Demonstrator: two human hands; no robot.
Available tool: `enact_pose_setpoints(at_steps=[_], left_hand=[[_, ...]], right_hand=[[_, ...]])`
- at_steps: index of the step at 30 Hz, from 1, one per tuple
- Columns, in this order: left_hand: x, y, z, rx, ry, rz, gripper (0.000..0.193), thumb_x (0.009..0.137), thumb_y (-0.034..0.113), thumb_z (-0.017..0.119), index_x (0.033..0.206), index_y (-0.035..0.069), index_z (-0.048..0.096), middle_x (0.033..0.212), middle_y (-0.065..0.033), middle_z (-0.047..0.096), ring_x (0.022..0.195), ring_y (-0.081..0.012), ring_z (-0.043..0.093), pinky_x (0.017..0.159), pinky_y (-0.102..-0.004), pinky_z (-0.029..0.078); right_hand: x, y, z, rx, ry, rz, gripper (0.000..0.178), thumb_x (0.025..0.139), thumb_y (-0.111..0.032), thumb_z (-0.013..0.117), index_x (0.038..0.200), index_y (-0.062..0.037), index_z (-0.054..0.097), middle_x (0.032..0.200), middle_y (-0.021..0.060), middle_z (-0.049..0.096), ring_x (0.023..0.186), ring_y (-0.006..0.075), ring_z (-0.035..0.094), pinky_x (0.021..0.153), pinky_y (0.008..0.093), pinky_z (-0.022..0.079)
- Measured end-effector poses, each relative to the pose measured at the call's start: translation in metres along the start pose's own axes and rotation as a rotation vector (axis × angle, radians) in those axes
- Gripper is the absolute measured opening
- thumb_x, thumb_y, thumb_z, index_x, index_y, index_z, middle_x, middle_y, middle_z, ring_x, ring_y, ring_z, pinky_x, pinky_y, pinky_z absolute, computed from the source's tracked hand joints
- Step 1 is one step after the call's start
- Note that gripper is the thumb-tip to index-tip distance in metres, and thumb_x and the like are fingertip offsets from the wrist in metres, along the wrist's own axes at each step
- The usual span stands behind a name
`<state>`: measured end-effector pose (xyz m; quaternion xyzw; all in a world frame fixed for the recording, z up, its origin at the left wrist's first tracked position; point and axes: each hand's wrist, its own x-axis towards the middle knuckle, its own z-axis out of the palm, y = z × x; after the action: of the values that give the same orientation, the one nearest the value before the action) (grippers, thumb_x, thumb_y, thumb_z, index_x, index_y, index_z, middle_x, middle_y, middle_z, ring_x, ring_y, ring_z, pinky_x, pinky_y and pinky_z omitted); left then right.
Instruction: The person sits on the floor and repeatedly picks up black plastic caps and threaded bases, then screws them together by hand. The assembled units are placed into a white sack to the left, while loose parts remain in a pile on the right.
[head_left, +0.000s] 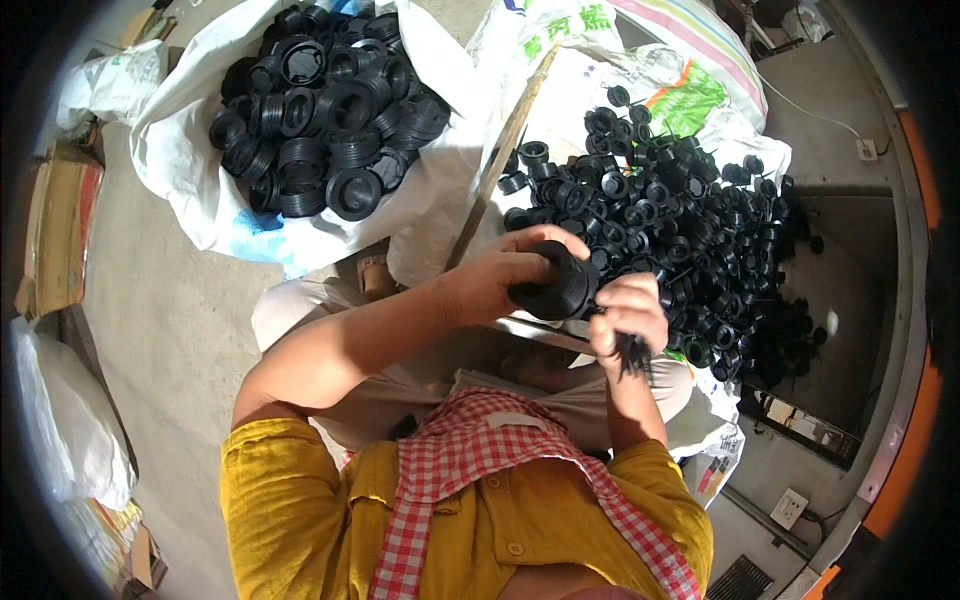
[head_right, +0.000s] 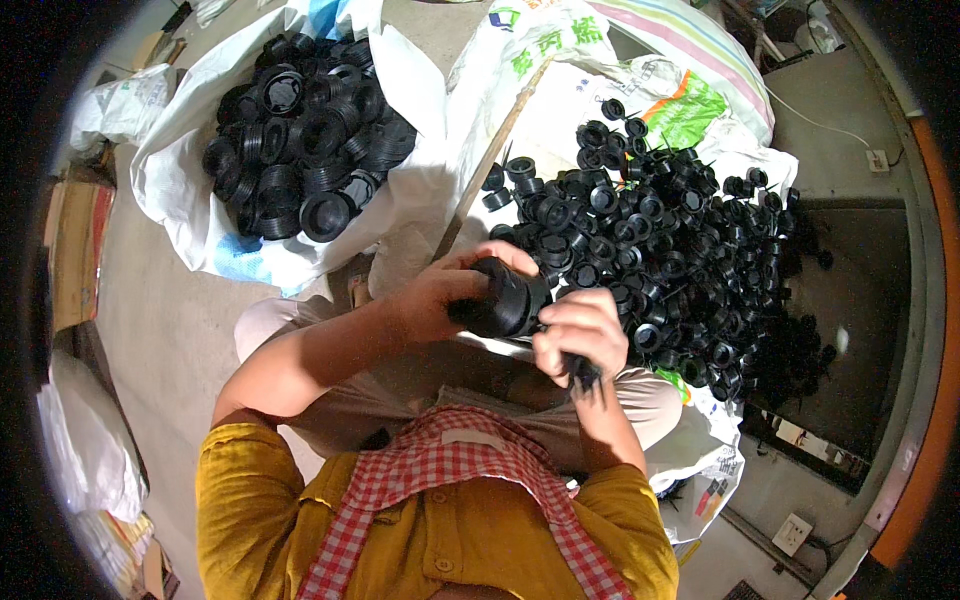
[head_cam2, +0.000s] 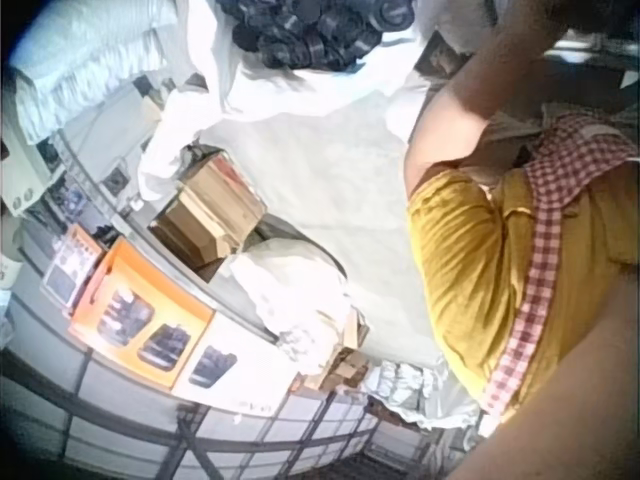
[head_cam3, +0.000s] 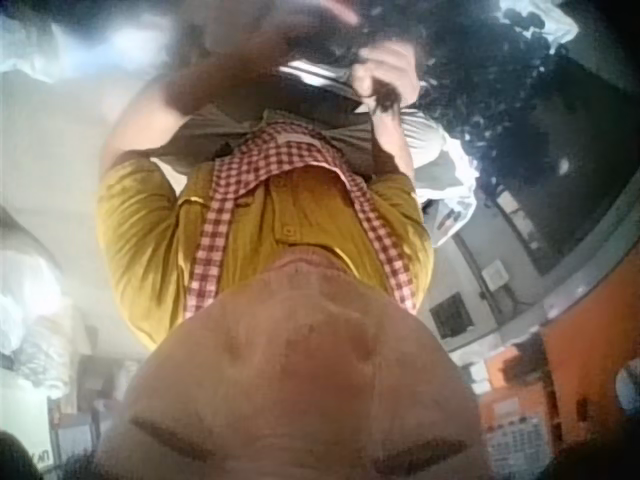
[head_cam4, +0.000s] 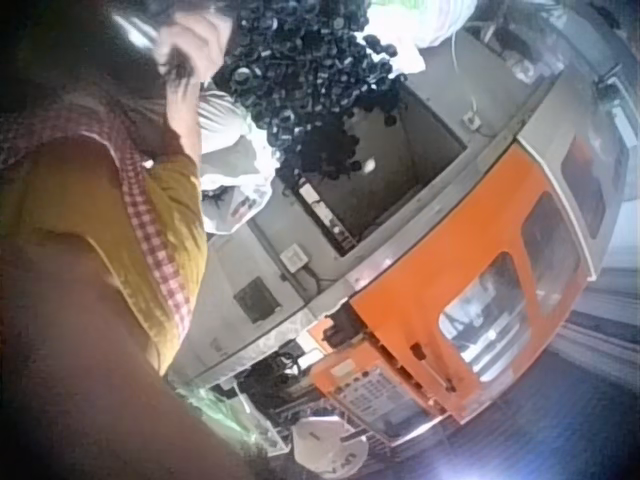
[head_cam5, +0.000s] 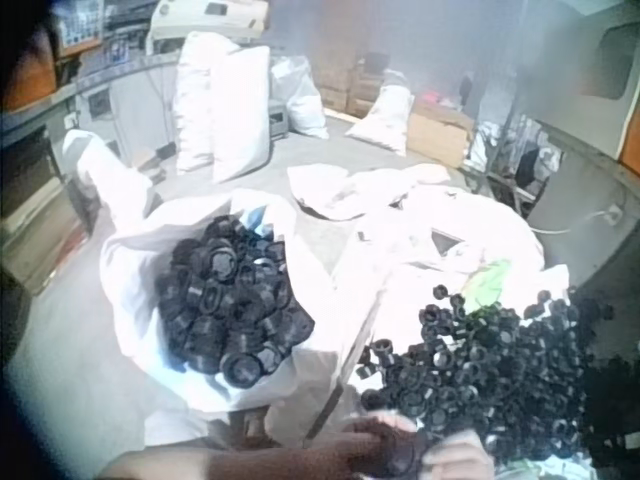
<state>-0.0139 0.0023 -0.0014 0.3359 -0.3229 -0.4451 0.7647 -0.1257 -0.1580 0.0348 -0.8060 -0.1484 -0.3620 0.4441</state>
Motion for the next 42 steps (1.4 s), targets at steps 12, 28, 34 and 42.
enact_pose_setpoints(at_steps=[12, 28, 34, 42], left_hand=[[0.017, -0.013, 0.015, 0.408, 0.284, -0.094, 0.036, 0.076, 0.001, 0.059, 0.111, -0.002, 0.05, 0.098, -0.0094, 0.058, 0.094, -0.0166, 0.058, 0.086, -0.0294, 0.045], [0.01, -0.022, 0.035, 1.42, -0.15, 0.482, 0.034, 0.064, 0.006, 0.061, 0.098, 0.007, 0.056, 0.084, -0.0106, 0.043, 0.08, -0.028, 0.047, 0.071, -0.0382, 0.038], [0.003, 0.014, 0.014, 1.504, 0.037, 0.346, 0.041, 0.062, 0.004, 0.068, 0.102, 0.005, 0.06, 0.083, -0.0115, 0.051, 0.076, -0.0252, 0.052, 0.066, -0.0398, 0.042], [0.014, 0.035, -0.025, 1.615, 0.396, 0.431, 0.059, 0.063, 0.001, 0.07, 0.118, 0.008, 0.051, 0.093, -0.0132, 0.05, 0.087, -0.0315, 0.052, 0.079, -0.0418, 0.04]], right_hand=[[-0.049, 0.009, 0.033, 0.351, 0.728, 0.824, 0.012, 0.087, -0.012, 0.064, 0.089, -0.0068, 0.053, 0.084, 0.0004, 0.055, 0.075, 0.0088, 0.053, 0.071, 0.0238, 0.047], [-0.076, 0.03, 0.003, -0.453, 0.44, 0.802, 0.015, 0.072, -0.006, 0.071, 0.073, -0.0026, 0.057, 0.068, 0.0015, 0.059, 0.061, 0.0095, 0.05, 0.061, 0.0262, 0.046], [-0.159, 0.0, -0.205, -1.065, 0.612, 0.953, 0.01, 0.083, -0.003, 0.061, 0.09, 0.0016, 0.056, 0.086, 0.0078, 0.064, 0.075, 0.0139, 0.055, 0.073, 0.0279, 0.048], [-0.358, -0.089, -0.321, -1.458, 0.493, 1.666, 0.054, 0.08, -0.036, 0.068, 0.111, 0.0062, 0.059, 0.111, 0.0222, 0.063, 0.102, 0.0339, 0.06, 0.088, 0.0398, 0.045]])
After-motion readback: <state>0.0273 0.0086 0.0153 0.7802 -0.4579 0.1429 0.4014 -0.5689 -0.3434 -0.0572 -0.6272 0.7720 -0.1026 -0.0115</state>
